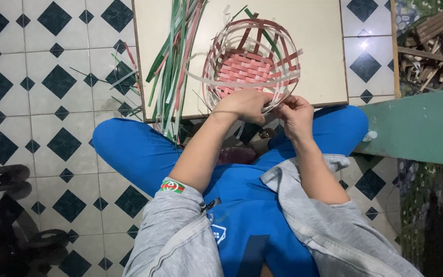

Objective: The person sits cross-legged on a tiled floor and weaves a small basket using pink, white, and green plastic strips. They interlace the strips through a pre-formed frame, periodically rotating the basket to continue the weave.

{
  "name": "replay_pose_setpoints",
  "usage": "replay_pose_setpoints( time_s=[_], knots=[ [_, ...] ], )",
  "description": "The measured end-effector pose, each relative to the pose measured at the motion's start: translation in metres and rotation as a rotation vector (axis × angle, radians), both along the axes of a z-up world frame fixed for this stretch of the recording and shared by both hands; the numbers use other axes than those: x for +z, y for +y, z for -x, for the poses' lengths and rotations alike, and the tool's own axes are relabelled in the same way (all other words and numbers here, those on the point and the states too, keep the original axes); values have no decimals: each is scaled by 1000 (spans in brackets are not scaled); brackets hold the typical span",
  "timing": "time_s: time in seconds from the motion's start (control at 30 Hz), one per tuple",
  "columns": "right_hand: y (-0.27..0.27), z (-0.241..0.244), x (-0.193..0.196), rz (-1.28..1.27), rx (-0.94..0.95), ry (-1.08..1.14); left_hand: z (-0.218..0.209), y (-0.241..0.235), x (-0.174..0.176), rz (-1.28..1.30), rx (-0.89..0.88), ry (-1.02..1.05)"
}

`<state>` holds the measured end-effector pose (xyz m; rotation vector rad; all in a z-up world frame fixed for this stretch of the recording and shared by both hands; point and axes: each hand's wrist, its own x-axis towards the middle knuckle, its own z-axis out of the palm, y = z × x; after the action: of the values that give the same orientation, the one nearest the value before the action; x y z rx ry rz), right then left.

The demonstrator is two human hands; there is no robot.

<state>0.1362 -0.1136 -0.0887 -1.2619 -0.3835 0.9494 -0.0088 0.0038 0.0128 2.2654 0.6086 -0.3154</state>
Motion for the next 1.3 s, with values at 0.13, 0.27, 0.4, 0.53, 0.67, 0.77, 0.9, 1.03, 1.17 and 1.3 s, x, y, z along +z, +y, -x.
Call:
replay_pose_setpoints(
  time_s=[0.13,0.27,0.4,0.53,0.67,0.77,0.9,1.03,1.17,1.3],
  knots=[
    [-2,4,-8,-12,-17,34,7,-4,28,22,14,14],
    [-2,2,-14,2,19,113,2,-1,1,17,14,8],
    [-1,-4,-15,-38,114,218,1,3,-5,26,-8,-18],
    [-3,-13,-23,-23,141,174,2,6,-7,24,-23,-28],
    [-10,-16,-22,-11,135,193,5,2,2,33,-1,-17],
    [-10,-19,-23,3,174,187,2,1,-5,15,15,-9],
    [-5,-18,-21,13,178,277,1,2,-2,47,26,-45],
    [-5,-19,-22,29,164,391,2,3,-6,65,18,-68],
    [0,-15,-26,50,93,367,0,-2,-2,19,29,-49],
    [4,-14,-27,75,51,308,-4,-7,-24,-46,51,-9]
  ],
)
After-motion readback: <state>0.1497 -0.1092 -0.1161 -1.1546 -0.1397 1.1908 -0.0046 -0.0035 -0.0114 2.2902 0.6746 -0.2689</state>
